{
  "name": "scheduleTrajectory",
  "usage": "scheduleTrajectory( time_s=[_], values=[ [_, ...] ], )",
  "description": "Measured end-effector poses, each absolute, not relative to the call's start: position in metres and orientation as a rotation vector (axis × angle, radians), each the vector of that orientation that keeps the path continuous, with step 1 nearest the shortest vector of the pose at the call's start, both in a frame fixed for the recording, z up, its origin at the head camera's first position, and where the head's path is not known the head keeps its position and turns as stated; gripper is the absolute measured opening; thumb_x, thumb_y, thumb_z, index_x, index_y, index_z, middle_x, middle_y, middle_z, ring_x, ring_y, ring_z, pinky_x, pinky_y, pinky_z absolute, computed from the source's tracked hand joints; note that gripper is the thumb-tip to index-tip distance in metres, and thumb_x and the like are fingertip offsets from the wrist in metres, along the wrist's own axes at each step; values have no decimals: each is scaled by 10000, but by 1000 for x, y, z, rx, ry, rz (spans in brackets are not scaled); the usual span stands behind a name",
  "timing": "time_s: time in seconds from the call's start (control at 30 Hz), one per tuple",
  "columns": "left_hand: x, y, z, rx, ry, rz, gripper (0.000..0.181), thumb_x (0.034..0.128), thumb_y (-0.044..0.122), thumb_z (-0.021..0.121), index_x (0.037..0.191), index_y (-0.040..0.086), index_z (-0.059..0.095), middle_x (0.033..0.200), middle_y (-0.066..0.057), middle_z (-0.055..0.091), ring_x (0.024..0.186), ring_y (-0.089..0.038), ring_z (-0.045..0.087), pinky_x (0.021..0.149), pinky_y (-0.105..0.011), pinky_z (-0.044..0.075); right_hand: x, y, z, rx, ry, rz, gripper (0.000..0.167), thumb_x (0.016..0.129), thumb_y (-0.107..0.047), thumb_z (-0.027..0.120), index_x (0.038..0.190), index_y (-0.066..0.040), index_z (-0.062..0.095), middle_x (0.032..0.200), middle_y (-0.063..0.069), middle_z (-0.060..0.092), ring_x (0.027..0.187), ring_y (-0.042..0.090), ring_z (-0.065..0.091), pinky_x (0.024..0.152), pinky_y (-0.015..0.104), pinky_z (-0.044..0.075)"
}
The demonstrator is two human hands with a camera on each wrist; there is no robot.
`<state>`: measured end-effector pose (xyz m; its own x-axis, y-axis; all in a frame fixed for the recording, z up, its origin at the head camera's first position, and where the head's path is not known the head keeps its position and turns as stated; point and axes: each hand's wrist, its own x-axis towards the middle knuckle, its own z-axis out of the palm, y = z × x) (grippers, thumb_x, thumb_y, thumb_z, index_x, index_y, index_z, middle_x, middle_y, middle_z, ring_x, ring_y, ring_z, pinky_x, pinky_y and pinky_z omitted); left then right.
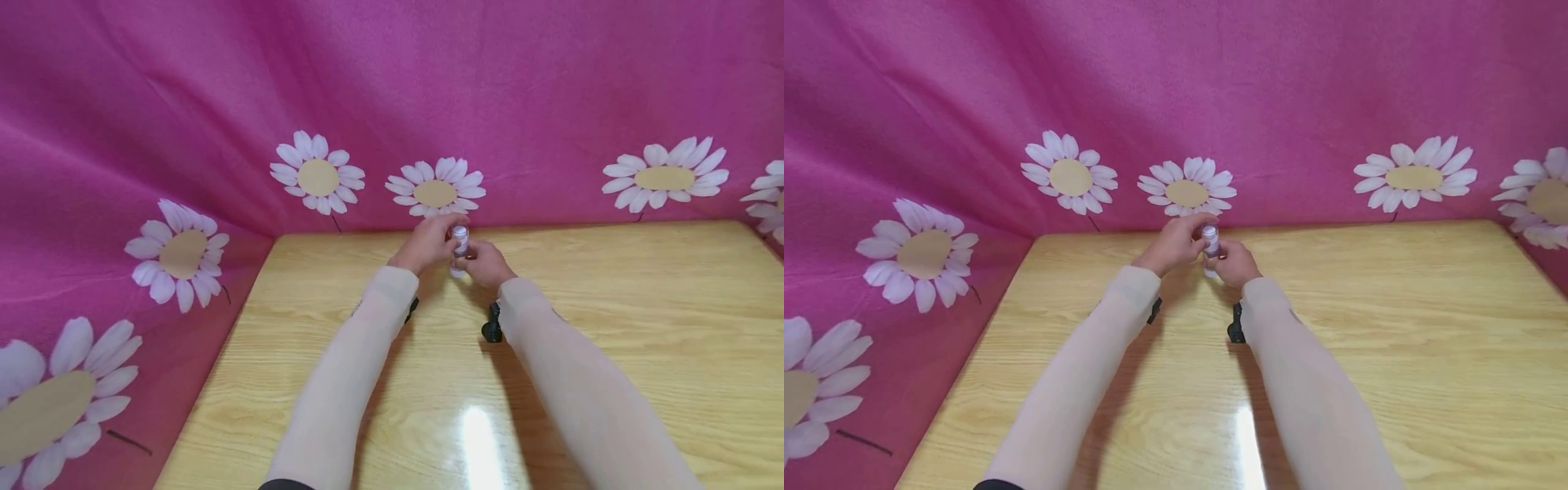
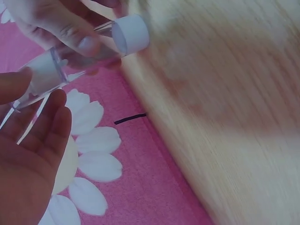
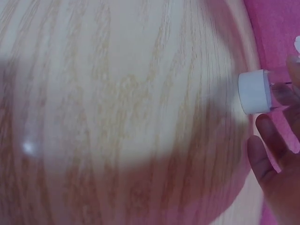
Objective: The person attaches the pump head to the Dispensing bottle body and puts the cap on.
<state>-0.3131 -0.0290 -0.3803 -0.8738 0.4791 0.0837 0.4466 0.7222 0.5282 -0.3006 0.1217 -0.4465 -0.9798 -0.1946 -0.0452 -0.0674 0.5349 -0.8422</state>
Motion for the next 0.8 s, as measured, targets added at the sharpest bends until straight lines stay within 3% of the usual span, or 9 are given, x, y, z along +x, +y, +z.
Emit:
scheduleTrajectory(
  time_s=[0.17, 0.37, 0.57, 0.67, 0.8],
  values=[
    [-311, -28, -389, 804, 2905, 795, 451, 974, 120, 609, 1409, 216, 537, 1191, -22, 670, 905, -143, 576, 797, -252, 491, -300, 124, -451, -214, 2662, -1376, 407, 956, -132, 614, 1338, 0, 570, 1313, 237, 614, 1183, 362, 588, 995, 458, 495],
    [-310, -28, -394, 820, 2938, 812, 435, 968, 122, 607, 1386, 223, 547, 1178, 7, 669, 859, -141, 560, 751, -254, 465, -300, 124, -451, -221, 2673, -1352, 420, 937, -135, 620, 1329, 7, 565, 1314, 241, 612, 1191, 375, 582, 1024, 491, 482],
    [-310, -33, -393, 834, 2984, 835, 508, 949, 143, 626, 1429, 231, 485, 1354, 7, 623, 1129, -181, 617, 967, -340, 507, -302, 122, -437, -277, 2678, -1289, 574, 920, -164, 641, 1430, 12, 443, 1404, 253, 539, 1317, 407, 499, 1097, 523, 424],
    [-307, -39, -391, 835, 3095, 700, 601, 931, 251, 652, 1487, 237, 425, 1432, -4, 572, 1277, -203, 564, 1048, -382, 480, -303, 128, -426, -310, 2644, -1219, 658, 933, -205, 634, 1487, 14, 353, 1455, 282, 472, 1359, 436, 454, 1110, 545, 409],
    [-295, -49, -385, 743, 3259, 412, 690, 938, 410, 621, 1529, 169, 356, 1525, -36, 469, 1397, -229, 449, 1126, -419, 420, -299, 151, -403, -412, 2729, -1028, 634, 963, -265, 607, 1463, 52, 380, 1452, 319, 458, 1351, 467, 447, 1110, 576, 390]
  ],
)
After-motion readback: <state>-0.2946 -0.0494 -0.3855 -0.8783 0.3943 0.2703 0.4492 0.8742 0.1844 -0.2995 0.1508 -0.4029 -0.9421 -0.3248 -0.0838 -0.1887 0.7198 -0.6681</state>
